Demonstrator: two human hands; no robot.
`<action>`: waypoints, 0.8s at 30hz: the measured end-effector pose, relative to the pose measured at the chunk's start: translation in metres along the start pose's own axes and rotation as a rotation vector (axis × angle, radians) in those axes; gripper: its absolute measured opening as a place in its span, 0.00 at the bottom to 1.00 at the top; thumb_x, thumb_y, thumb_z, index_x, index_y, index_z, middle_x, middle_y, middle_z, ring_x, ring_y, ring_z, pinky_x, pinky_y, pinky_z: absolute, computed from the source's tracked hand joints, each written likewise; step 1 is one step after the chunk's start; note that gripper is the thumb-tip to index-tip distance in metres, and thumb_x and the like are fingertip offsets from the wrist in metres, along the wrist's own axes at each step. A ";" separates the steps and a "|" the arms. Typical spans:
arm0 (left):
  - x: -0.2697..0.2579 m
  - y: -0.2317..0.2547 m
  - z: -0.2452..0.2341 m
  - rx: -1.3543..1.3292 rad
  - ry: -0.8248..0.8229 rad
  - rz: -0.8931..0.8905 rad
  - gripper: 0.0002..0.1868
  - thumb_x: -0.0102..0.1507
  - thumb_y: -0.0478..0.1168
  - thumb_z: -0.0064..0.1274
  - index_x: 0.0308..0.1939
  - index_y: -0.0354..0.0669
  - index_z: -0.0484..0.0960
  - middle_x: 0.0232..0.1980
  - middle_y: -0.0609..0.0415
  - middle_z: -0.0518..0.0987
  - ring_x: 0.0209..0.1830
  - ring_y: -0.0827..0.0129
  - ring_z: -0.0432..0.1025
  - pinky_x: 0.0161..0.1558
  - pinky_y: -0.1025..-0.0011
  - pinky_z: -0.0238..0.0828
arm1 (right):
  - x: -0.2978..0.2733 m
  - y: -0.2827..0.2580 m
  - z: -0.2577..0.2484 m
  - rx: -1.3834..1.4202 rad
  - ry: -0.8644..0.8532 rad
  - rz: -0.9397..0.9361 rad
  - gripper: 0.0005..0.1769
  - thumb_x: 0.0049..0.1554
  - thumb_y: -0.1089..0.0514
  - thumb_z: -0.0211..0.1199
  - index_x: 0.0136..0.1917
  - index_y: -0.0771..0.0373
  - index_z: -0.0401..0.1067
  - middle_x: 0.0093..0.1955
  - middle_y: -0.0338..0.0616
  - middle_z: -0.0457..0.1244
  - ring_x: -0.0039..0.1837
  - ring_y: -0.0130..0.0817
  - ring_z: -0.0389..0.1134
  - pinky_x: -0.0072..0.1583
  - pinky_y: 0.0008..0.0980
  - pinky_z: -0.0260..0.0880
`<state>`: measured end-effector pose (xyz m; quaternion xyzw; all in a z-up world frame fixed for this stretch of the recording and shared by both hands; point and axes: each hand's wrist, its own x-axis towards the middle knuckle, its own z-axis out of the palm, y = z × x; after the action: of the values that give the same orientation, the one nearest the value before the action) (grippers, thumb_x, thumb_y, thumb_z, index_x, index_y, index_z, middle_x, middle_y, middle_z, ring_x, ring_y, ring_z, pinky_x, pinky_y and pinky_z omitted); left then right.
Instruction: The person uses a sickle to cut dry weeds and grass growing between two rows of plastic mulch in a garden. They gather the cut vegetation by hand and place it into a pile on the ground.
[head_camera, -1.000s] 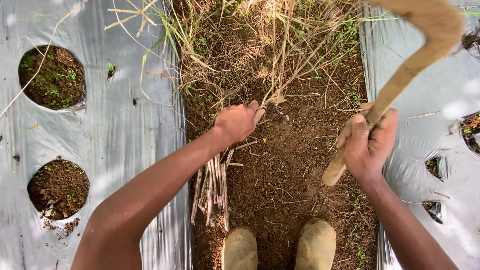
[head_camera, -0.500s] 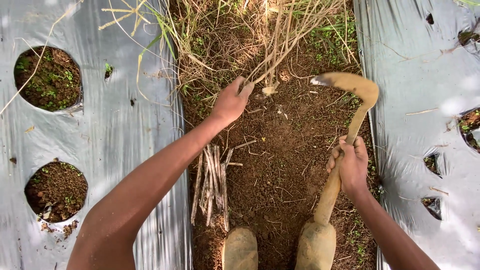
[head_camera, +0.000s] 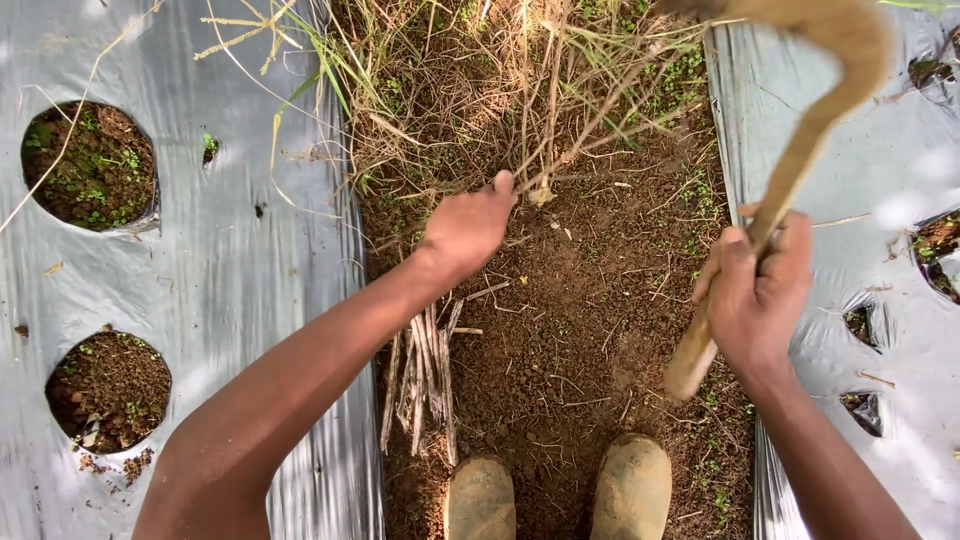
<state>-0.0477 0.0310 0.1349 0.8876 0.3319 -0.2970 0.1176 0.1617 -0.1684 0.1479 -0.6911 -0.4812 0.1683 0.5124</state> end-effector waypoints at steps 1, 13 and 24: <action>0.001 0.000 0.007 0.000 -0.003 0.000 0.13 0.75 0.34 0.41 0.62 0.37 0.60 0.26 0.59 0.68 0.13 0.79 0.60 0.06 0.81 0.62 | 0.002 0.003 0.005 0.001 -0.001 0.003 0.07 0.69 0.74 0.38 0.56 0.66 0.53 0.25 0.37 0.53 0.22 0.29 0.56 0.25 0.27 0.56; 0.012 -0.017 0.048 0.385 0.123 0.225 0.16 0.73 0.32 0.29 0.62 0.36 0.68 0.25 0.59 0.75 0.18 0.78 0.70 0.21 0.77 0.77 | -0.036 0.046 0.050 0.117 -0.289 0.627 0.08 0.67 0.68 0.40 0.56 0.73 0.59 0.28 0.44 0.58 0.23 0.31 0.61 0.23 0.30 0.68; 0.031 -0.003 0.055 0.313 -0.013 0.247 0.21 0.71 0.30 0.30 0.67 0.29 0.65 0.33 0.48 0.80 0.23 0.69 0.73 0.28 0.69 0.80 | -0.056 0.062 0.073 0.388 -0.209 0.627 0.06 0.66 0.66 0.39 0.55 0.62 0.55 0.29 0.37 0.60 0.23 0.25 0.61 0.22 0.23 0.68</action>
<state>-0.0555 0.0275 0.0721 0.9270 0.1695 -0.3341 0.0159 0.1121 -0.1759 0.0488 -0.6740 -0.2552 0.4743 0.5056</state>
